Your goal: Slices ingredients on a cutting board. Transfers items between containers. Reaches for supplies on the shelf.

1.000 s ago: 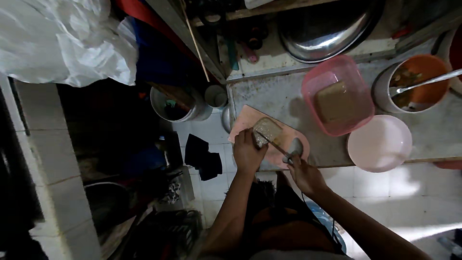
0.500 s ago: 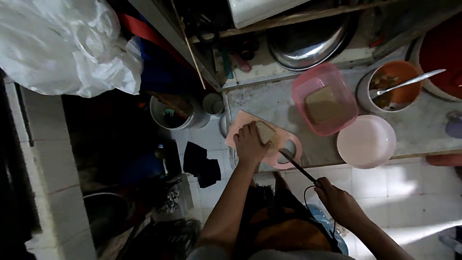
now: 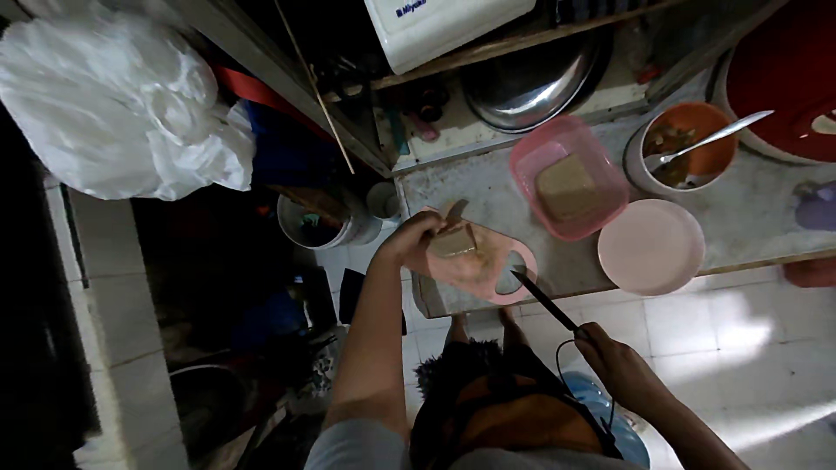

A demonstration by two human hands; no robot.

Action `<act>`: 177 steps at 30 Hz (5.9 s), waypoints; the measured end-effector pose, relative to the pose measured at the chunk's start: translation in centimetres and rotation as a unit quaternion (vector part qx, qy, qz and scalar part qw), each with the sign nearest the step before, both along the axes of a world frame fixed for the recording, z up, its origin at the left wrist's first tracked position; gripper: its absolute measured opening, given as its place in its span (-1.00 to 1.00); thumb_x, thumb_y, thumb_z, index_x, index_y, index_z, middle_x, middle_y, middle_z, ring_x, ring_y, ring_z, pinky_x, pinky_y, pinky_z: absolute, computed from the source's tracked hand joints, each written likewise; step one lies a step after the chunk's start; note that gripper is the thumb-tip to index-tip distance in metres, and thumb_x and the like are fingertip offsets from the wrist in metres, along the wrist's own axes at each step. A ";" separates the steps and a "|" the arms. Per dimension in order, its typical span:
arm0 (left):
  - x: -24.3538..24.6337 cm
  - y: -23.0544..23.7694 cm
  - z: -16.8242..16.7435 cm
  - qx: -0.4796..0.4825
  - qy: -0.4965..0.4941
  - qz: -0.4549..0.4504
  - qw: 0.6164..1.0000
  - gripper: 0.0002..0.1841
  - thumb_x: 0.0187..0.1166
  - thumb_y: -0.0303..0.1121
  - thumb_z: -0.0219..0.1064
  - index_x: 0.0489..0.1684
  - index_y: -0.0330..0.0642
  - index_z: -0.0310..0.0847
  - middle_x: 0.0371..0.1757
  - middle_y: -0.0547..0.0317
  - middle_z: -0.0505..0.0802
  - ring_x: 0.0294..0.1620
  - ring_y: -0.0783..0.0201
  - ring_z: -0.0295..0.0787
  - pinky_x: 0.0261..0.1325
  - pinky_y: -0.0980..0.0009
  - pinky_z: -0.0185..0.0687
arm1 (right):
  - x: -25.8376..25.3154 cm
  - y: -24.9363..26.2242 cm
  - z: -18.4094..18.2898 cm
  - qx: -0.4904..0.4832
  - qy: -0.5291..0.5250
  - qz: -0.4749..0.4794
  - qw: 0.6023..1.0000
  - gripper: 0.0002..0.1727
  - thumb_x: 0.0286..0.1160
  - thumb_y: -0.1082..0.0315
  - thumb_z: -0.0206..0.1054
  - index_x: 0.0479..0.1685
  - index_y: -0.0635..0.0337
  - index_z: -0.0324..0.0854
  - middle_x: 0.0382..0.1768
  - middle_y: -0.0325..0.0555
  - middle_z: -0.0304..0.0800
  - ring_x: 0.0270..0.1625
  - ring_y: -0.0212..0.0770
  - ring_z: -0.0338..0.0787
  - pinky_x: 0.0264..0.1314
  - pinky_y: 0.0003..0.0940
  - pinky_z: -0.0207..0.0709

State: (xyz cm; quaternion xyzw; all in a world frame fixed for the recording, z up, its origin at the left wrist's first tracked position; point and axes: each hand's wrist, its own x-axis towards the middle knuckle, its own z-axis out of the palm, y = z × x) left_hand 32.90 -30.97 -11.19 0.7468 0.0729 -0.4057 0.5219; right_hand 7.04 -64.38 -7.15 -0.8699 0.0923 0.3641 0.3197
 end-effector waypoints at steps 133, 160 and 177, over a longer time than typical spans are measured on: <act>-11.4 -8.2 -2.5 0.398 -0.259 -0.111 0.873 -0.39 0.42 -0.10 0.50 0.52 -0.04 0.62 0.27 -0.09 0.78 0.15 -0.20 0.76 -0.09 -0.16 0.71 | 4.2 8.5 -6.0 -0.123 -0.050 0.041 0.990 -0.42 0.85 0.03 0.04 0.56 0.35 0.43 0.05 0.36 0.81 -0.16 0.32 0.91 -0.16 0.16 0.75; -12.1 -7.4 -2.2 0.358 -0.252 -0.081 0.896 -0.34 0.43 -0.15 0.55 0.51 -0.30 0.56 0.33 -0.21 0.75 0.31 -0.20 0.72 0.20 -0.14 0.69 | 3.5 8.3 -5.6 -0.061 -0.192 0.033 0.979 -0.50 0.82 0.02 0.02 0.22 0.32 0.60 -0.30 0.18 0.80 -0.47 0.16 0.84 -0.48 0.05 0.70; -11.6 -7.2 -2.4 0.366 -0.273 -0.082 0.886 -0.50 0.39 -0.19 0.56 0.26 -0.27 0.72 0.21 -0.12 0.82 0.20 -0.18 0.77 0.06 -0.12 0.73 | 6.2 10.8 -5.7 -0.094 -0.109 0.050 0.988 -0.49 0.83 0.04 0.02 0.39 0.30 0.51 -0.15 0.22 0.82 -0.25 0.22 0.90 -0.26 0.05 0.75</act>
